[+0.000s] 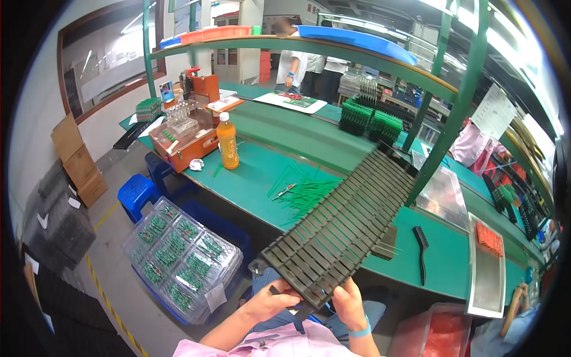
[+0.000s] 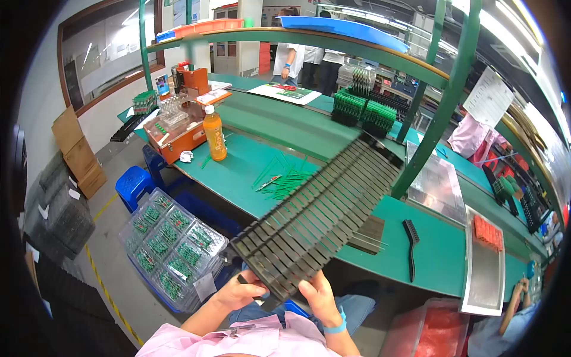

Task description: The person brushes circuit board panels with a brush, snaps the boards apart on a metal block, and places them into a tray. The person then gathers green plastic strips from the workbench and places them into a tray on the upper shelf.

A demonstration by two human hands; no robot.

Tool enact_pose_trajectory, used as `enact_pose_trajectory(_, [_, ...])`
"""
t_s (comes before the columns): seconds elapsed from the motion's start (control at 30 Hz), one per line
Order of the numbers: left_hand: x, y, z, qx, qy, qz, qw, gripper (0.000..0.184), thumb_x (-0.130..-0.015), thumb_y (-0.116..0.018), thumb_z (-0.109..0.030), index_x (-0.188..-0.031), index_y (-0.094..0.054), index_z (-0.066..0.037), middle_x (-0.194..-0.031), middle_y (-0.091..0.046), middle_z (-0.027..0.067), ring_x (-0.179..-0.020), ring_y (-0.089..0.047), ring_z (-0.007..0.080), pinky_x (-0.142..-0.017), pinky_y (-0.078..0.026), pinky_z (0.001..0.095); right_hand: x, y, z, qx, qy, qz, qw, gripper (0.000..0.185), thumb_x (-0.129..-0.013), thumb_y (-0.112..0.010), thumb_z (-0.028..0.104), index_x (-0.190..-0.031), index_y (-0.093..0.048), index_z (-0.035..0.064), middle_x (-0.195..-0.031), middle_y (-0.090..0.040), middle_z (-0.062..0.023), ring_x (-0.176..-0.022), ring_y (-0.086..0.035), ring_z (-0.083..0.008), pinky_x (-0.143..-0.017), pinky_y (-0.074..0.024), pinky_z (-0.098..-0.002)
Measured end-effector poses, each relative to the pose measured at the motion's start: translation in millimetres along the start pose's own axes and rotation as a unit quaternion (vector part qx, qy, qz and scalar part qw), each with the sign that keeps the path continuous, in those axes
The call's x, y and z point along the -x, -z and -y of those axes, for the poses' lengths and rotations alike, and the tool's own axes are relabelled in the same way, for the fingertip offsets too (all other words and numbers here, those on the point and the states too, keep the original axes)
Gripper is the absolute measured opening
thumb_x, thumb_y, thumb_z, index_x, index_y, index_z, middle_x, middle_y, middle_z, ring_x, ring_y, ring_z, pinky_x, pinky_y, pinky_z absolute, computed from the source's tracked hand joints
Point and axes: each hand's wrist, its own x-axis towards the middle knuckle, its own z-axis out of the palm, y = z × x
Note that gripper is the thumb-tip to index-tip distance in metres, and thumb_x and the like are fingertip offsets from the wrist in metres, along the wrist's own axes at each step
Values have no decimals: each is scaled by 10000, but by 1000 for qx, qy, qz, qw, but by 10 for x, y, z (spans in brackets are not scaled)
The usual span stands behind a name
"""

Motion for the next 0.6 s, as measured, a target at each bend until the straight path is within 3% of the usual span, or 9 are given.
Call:
enact_pose_trajectory(0.13, [-177,-82,123,-53,78,23,995,428,-773,-621,-18,-1188,-525,32,-1108,-614,121,-966,-567,130,-795,-441,214,178,125,148,-43,6,-49,998,511,-819,-530,86,-1309,-407,11,-1270,-499,-132,-1102,-495,-246,-974,-344,-338])
enact_pose_trajectory(0.4, [-255,-40,366,-94,105,21,990,411,-786,-641,-38,-1178,-534,29,-1090,-620,113,-932,-566,122,-770,-439,209,212,114,314,-125,-5,-104,987,538,-787,-563,69,-1302,-417,20,-1266,-504,-134,-1140,-467,-246,-994,-332,-345])
enact_pose_trajectory(0.47, [-209,22,413,-106,118,14,987,403,-787,-640,-28,-1173,-540,24,-1081,-623,107,-923,-571,126,-772,-442,209,183,78,313,-87,-28,-123,988,536,-733,-577,100,-1249,-472,4,-1181,-567,-116,-1039,-530,-225,-923,-378,-332])
enact_pose_trajectory(0.6, [-119,29,394,-127,163,14,978,389,-790,-641,-17,-1167,-551,7,-1076,-626,95,-914,-579,129,-778,-449,215,172,137,172,-84,-20,-119,989,543,-706,-597,85,-1230,-487,-10,-1178,-572,-130,-1011,-535,-221,-917,-381,-322])
